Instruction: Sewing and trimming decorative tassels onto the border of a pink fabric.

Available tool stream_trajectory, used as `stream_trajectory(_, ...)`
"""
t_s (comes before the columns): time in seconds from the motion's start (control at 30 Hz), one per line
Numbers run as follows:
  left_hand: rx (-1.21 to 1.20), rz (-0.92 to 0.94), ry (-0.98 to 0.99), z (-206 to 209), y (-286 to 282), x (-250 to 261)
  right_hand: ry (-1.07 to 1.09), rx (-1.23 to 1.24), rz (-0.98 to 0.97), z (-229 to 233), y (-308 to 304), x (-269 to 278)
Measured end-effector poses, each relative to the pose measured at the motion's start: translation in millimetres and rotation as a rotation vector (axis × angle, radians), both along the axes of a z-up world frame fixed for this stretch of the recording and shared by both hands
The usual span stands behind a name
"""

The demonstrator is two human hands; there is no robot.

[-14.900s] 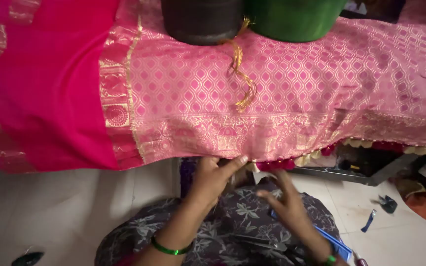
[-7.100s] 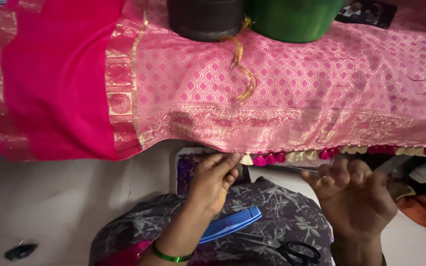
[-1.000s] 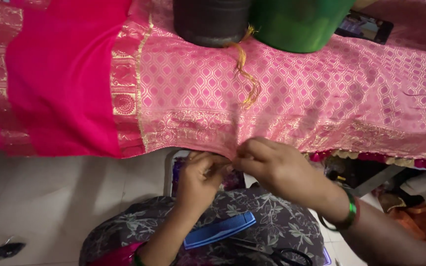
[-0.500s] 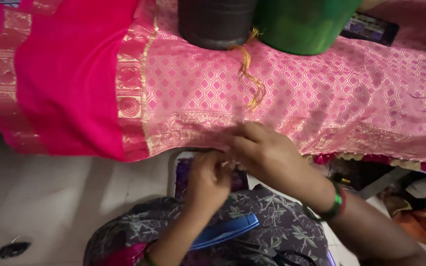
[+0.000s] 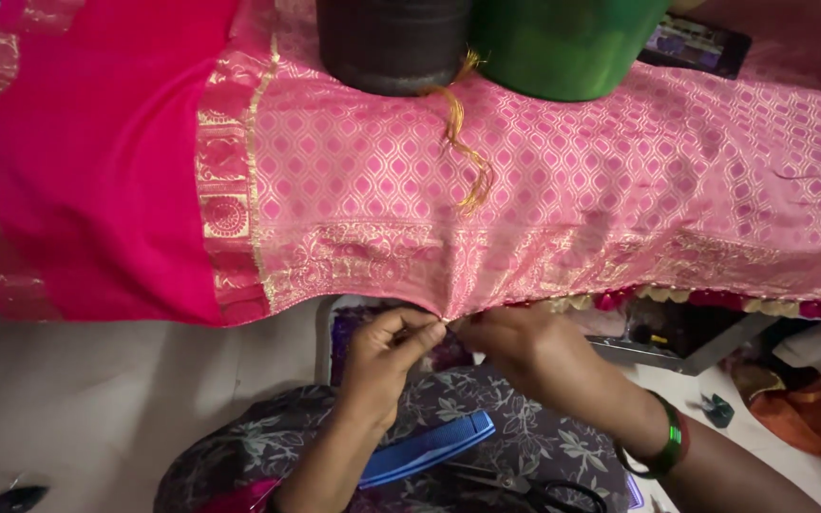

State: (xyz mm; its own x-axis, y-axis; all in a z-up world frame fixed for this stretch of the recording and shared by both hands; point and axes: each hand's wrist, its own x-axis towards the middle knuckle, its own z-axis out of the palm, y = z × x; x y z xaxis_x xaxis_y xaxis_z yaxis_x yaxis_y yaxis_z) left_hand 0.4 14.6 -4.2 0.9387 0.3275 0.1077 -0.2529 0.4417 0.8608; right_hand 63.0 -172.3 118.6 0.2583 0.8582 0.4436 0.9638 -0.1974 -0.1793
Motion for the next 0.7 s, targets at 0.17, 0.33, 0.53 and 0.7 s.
stream_trajectory(0.17, 0.329, 0.172, -0.006, 16.6, 2.2, -8.4, -0.048, -0.12, 0.023, 19.9, 9.4, -12.7)
stream_trajectory(0.33, 0.5, 0.235, -0.073, 30.4, 7.4, -14.6, -0.107, -0.147, 0.048, 24.2, 14.1, -12.8)
stream_trajectory(0.53, 0.571, 0.284, -0.109, 32.0, 7.7, -16.0, -0.059, -0.153, -0.015, 24.3, 11.0, -13.5)
stream_trajectory(0.7, 0.623, 0.31, -0.057, 28.3, 2.4, -10.5, 0.255, 0.13, -0.248, 5.1, 11.1, -22.2)
